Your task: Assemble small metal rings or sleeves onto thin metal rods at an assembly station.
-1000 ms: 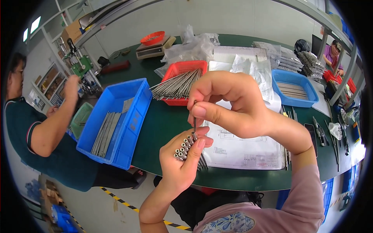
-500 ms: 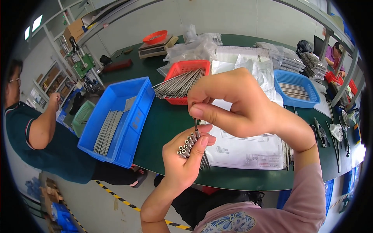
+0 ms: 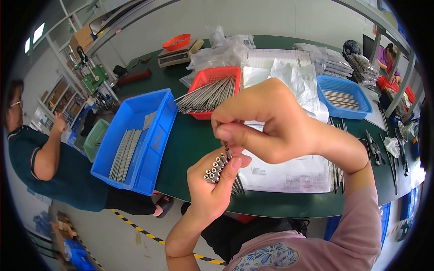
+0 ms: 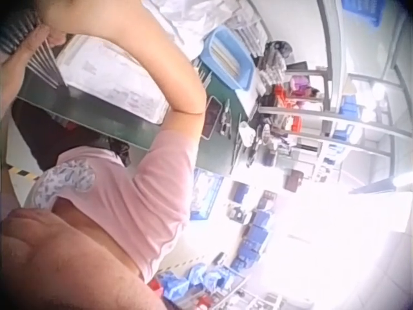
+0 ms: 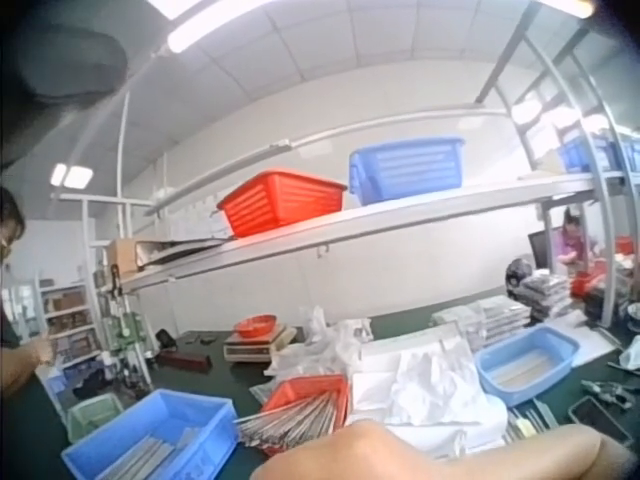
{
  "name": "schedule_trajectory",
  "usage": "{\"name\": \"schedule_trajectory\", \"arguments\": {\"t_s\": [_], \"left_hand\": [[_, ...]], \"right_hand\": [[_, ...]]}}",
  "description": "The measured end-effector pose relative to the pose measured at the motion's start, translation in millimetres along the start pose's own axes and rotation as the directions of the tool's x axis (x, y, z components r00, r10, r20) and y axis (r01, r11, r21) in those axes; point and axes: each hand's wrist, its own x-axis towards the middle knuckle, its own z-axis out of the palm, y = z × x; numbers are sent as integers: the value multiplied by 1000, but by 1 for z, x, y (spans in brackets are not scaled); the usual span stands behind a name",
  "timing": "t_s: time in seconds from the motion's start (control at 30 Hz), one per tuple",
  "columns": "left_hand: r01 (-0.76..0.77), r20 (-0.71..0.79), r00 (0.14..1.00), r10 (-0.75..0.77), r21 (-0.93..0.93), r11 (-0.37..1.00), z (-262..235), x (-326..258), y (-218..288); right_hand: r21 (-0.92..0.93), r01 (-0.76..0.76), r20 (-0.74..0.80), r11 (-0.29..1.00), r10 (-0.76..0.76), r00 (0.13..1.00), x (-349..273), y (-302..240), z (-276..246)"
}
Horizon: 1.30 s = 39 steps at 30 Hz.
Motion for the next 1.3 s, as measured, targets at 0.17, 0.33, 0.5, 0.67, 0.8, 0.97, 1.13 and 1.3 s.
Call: {"name": "schedule_trajectory", "arguments": {"t_s": [0.17,0.33,0.5,0.67,0.8,0.97,1.13,1.3], "left_hand": [[-22,26,999,21,12,1000,-2,1,-1],[38,-9,999,-39,-39,998,0,2,-2],[7,-6,1000,-7,-27,1000,1,1,0],[-17,13,1000,17,4,1000,3,4,2],[8,-4,1000,-9,-37,999,1,2,-3],[31,-14,999,-32,-57,998,1,0,-3],[20,0,1000,-20,-21,1000,1,3,-4],[-40,24,999,39,33,999,2,6,-3]], "right_hand": [[-43,33,-36,999,-34,999,-2,-2,1],[-44,-122,124,992,126,984,5,-6,-10],[-325,115,142,939,-71,987,10,-14,-14],[-222,101,31,970,-97,995,8,-13,-13],[-172,39,30,984,-34,999,0,0,-7],[-83,32,-12,996,-33,999,1,2,-3],[-179,65,2,982,-66,998,1,4,-6],[-274,174,126,946,-144,982,7,1,-15]]}}
